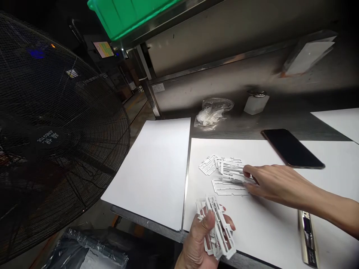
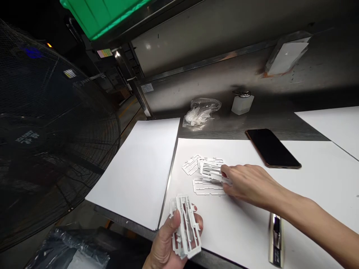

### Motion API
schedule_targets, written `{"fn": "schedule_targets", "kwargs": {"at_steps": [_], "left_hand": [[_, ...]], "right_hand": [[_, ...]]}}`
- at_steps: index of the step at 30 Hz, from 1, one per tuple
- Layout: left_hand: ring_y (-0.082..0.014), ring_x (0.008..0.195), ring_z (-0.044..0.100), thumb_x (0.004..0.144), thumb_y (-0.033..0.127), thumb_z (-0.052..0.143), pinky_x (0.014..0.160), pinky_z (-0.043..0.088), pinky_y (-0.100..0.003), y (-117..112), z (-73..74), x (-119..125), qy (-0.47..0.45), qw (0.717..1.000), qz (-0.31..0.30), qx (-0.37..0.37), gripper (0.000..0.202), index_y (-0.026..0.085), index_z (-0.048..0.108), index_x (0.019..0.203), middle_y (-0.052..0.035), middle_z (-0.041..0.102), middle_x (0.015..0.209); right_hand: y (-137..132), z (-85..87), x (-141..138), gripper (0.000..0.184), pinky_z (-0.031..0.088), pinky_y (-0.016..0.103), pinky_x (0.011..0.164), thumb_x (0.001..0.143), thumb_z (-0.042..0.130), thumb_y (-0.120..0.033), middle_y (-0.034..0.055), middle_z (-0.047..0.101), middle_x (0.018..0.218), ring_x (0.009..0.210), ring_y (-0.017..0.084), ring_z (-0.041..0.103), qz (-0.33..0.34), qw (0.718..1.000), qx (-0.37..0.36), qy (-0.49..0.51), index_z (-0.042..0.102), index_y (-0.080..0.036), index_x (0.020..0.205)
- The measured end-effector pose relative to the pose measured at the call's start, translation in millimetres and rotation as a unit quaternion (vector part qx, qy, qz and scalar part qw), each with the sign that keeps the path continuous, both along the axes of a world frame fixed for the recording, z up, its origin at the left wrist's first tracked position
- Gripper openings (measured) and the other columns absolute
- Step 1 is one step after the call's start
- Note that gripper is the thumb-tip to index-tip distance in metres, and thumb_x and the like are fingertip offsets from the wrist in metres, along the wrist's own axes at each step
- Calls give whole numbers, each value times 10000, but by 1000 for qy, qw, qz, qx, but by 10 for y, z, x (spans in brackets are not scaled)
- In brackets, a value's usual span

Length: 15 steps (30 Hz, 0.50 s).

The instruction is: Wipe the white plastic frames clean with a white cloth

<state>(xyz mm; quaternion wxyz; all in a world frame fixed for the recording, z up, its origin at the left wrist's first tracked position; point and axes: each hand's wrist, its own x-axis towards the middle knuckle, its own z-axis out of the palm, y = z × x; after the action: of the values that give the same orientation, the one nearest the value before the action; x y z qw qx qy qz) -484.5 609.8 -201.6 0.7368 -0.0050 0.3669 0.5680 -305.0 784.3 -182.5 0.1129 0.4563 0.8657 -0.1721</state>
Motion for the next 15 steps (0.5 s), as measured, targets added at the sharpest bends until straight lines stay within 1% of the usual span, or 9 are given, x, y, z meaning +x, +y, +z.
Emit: {"fn": "schedule_targets", "kwargs": {"at_steps": [2, 3, 5, 7, 9, 11, 13, 14, 15], "left_hand": [[-65, 573, 476, 588, 428, 853, 536, 329, -203, -11, 68, 9, 89, 996, 7, -17, 570, 131, 594, 1000, -12, 622, 729], [-66, 605, 493, 550, 397, 880, 567, 358, -200, -10, 110, 18, 128, 991, 14, -33, 612, 140, 577, 1015, 0, 617, 746], [-88, 707, 552, 512, 364, 905, 688, 426, -216, 4, 198, 47, 175, 982, 27, -65, 660, 140, 548, 1021, -1, 628, 794], [-125, 776, 593, 517, 381, 900, 774, 456, -261, 29, 267, 87, 179, 981, 23, -72, 672, 132, 532, 1021, -24, 652, 835], [-173, 827, 622, 537, 409, 885, 814, 470, -311, 50, 299, 133, 182, 981, 9, -62, 675, 116, 539, 1037, -65, 679, 885], [-227, 922, 634, 546, 418, 877, 873, 466, -352, 57, 295, 171, 192, 980, 7, -49, 693, 108, 555, 1075, -105, 696, 970], [-257, 988, 626, 538, 417, 881, 907, 453, -362, 44, 275, 188, 201, 979, 12, -41, 711, 111, 568, 1097, -117, 698, 1020], [-252, 970, 629, 536, 421, 881, 878, 458, -348, 32, 267, 184, 204, 978, 11, -40, 709, 113, 574, 1096, -112, 700, 1009], [-232, 909, 634, 544, 430, 876, 817, 462, -325, 19, 264, 174, 207, 978, 7, -39, 689, 109, 582, 1078, -102, 701, 971]], "right_hand": [[-128, 40, 75, 132, 337, 290, 580, 873, 500, -310, 5, 559, 651, 583, 179, 499, -40, 995, -60, 61, 564, -196, 897], [-226, 44, 101, 179, 339, 283, 566, 874, 471, -372, 7, 567, 651, 583, 184, 507, -56, 988, -103, 98, 554, -213, 871], [-487, 18, 112, 308, 375, 265, 567, 884, 412, -502, 5, 583, 689, 622, 186, 531, -77, 963, -192, 172, 535, -227, 820], [-792, -45, 64, 415, 412, 246, 602, 880, 387, -601, -1, 574, 722, 677, 183, 540, -97, 932, -258, 235, 517, -222, 773], [-1073, -116, -26, 465, 423, 234, 606, 853, 402, -656, -4, 544, 701, 683, 180, 524, -121, 908, -292, 276, 497, -214, 744], [-1268, -169, -119, 474, 426, 228, 613, 835, 436, -664, -3, 535, 693, 684, 177, 515, -147, 890, -304, 307, 474, -206, 722], [-1353, -194, -175, 449, 432, 224, 648, 835, 489, -632, 1, 550, 704, 711, 179, 526, -177, 873, -307, 335, 491, -199, 717], [-1360, -197, -180, 430, 436, 223, 660, 829, 528, -610, 4, 564, 710, 723, 184, 536, -193, 861, -314, 349, 521, -195, 718], [-1350, -195, -170, 402, 443, 223, 665, 810, 581, -587, 9, 583, 723, 734, 191, 549, -211, 845, -331, 363, 565, -193, 732]]}}
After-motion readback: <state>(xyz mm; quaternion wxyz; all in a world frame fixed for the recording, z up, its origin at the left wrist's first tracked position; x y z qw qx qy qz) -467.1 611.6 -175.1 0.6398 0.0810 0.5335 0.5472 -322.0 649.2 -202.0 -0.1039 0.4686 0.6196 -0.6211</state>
